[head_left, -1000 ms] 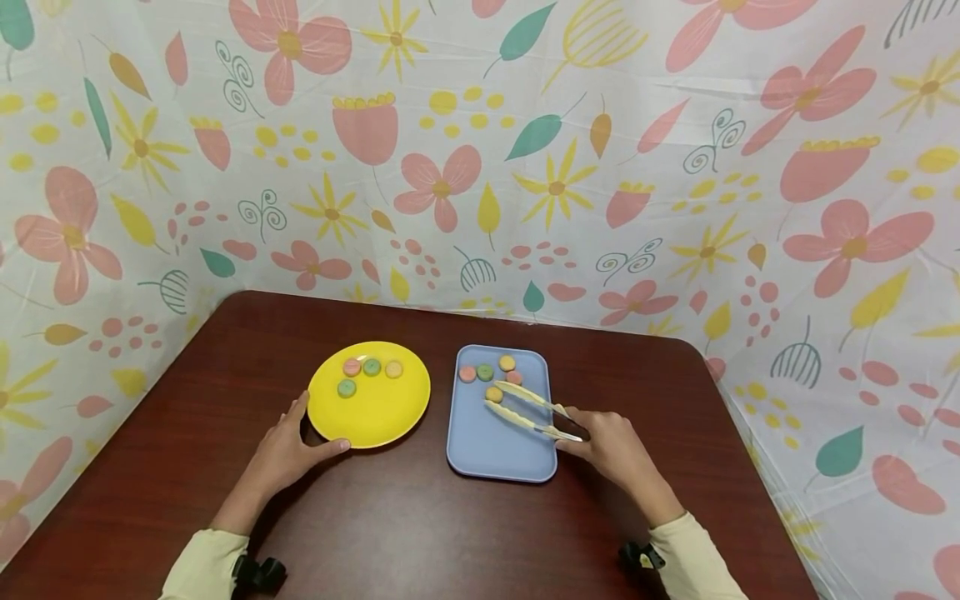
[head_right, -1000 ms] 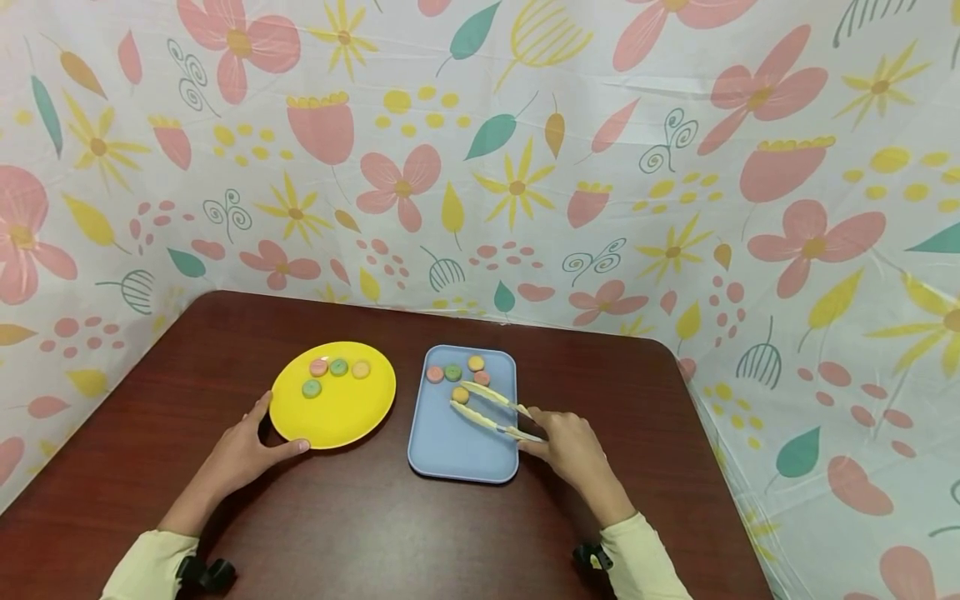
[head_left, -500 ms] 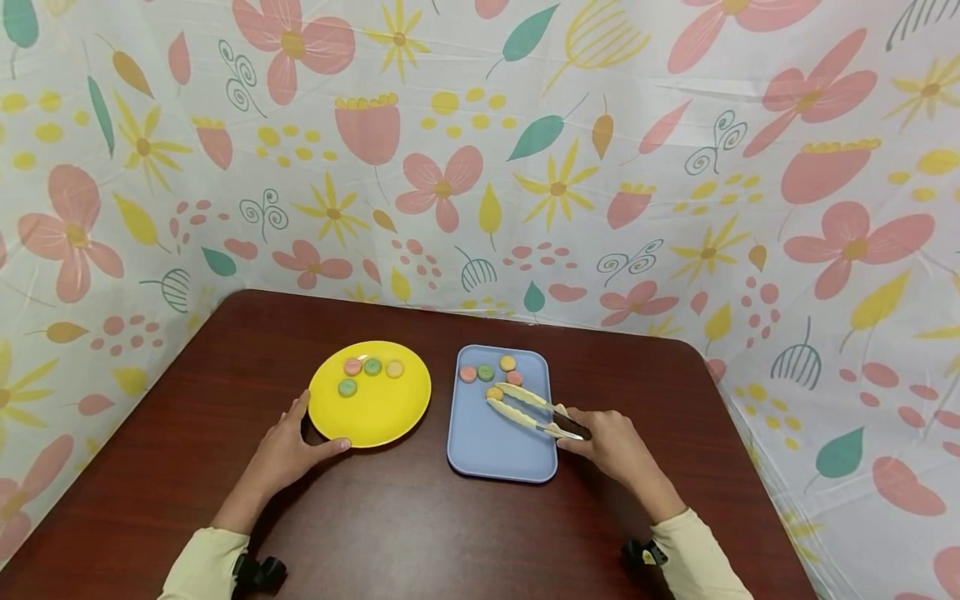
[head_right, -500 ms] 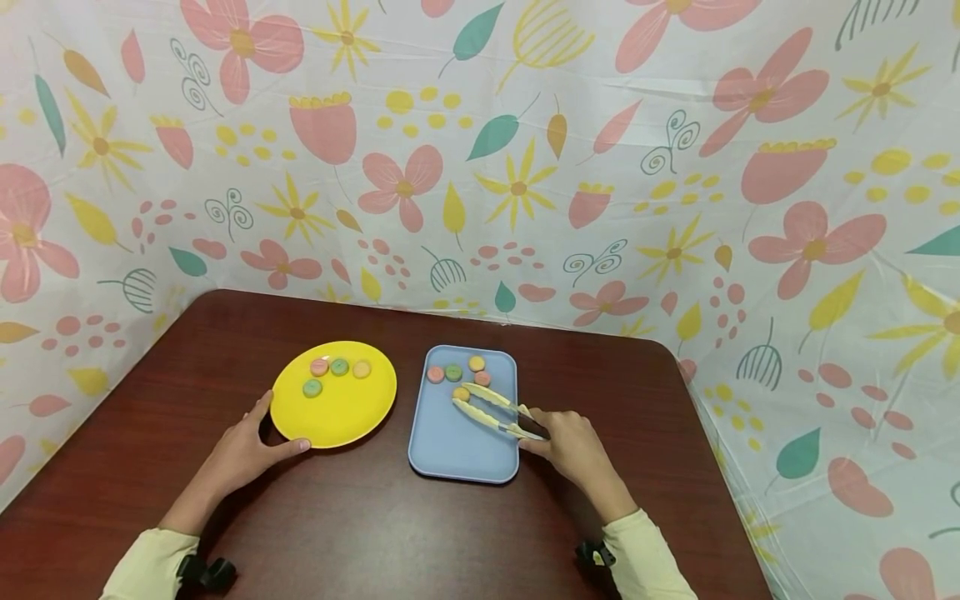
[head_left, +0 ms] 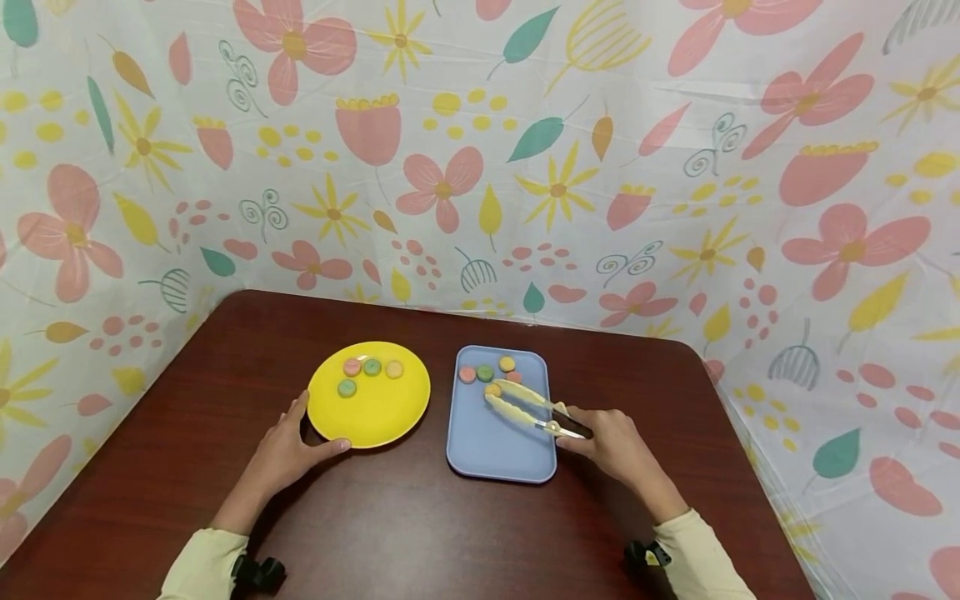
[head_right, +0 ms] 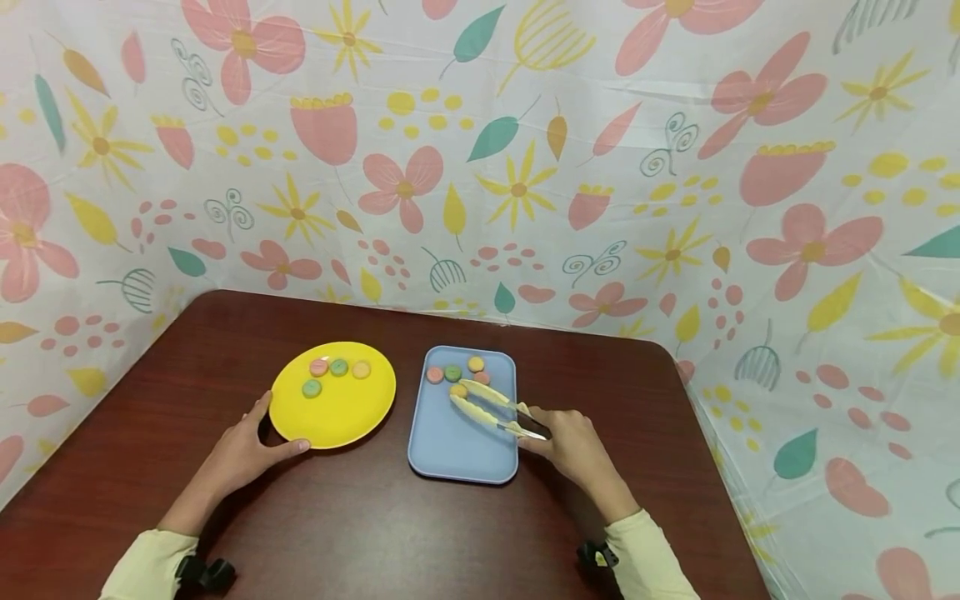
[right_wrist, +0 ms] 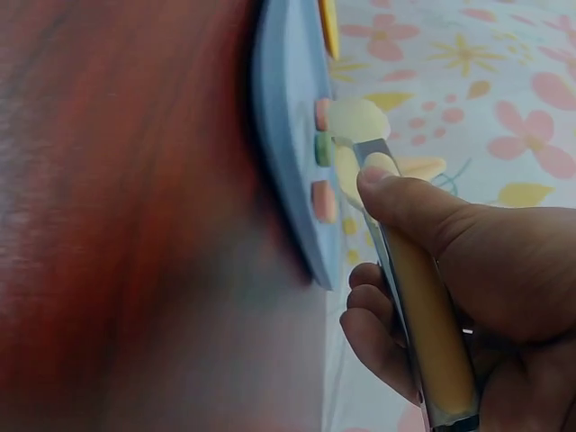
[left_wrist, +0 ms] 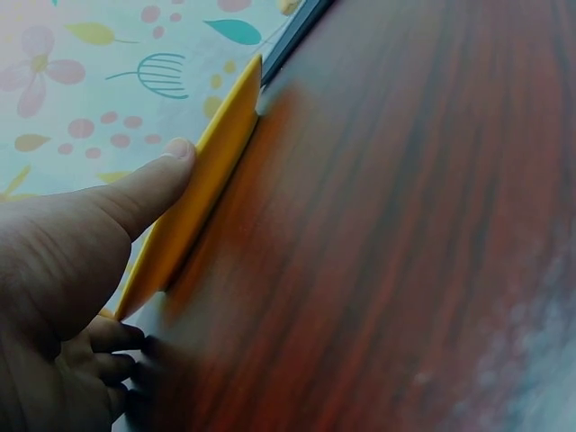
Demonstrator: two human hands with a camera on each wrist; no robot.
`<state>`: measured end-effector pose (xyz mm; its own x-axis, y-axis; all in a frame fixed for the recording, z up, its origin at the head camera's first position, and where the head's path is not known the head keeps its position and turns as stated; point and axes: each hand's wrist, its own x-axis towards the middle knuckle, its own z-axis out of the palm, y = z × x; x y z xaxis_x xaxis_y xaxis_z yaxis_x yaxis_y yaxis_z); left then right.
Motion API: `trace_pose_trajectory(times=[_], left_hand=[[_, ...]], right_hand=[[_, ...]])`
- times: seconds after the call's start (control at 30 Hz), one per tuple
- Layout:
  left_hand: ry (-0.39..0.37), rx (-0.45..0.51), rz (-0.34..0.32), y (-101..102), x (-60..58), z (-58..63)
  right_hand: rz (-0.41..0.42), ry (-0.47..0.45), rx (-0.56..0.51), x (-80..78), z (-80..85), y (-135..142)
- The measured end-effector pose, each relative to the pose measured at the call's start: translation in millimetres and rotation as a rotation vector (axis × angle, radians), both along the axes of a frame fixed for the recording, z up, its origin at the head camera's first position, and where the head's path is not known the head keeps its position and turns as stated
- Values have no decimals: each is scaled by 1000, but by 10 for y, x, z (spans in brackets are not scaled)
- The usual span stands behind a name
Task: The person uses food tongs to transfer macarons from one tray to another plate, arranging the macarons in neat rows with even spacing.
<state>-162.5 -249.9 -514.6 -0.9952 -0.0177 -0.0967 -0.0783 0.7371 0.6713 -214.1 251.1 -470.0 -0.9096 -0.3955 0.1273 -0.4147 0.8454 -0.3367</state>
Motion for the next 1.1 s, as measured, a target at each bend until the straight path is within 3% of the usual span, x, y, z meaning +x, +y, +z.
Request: trace_pose_trajectory(times=[0.23, 0.73, 1.1], left_hand=[[-12, -9, 7, -37, 7, 5], [-13, -11, 9, -46, 18, -14], [15, -6, 7, -38, 20, -19]], right_hand=[[23, -12, -46, -51, 181, -97], [88, 13, -19, -276, 697, -374], [149, 25, -60, -383, 855, -574]])
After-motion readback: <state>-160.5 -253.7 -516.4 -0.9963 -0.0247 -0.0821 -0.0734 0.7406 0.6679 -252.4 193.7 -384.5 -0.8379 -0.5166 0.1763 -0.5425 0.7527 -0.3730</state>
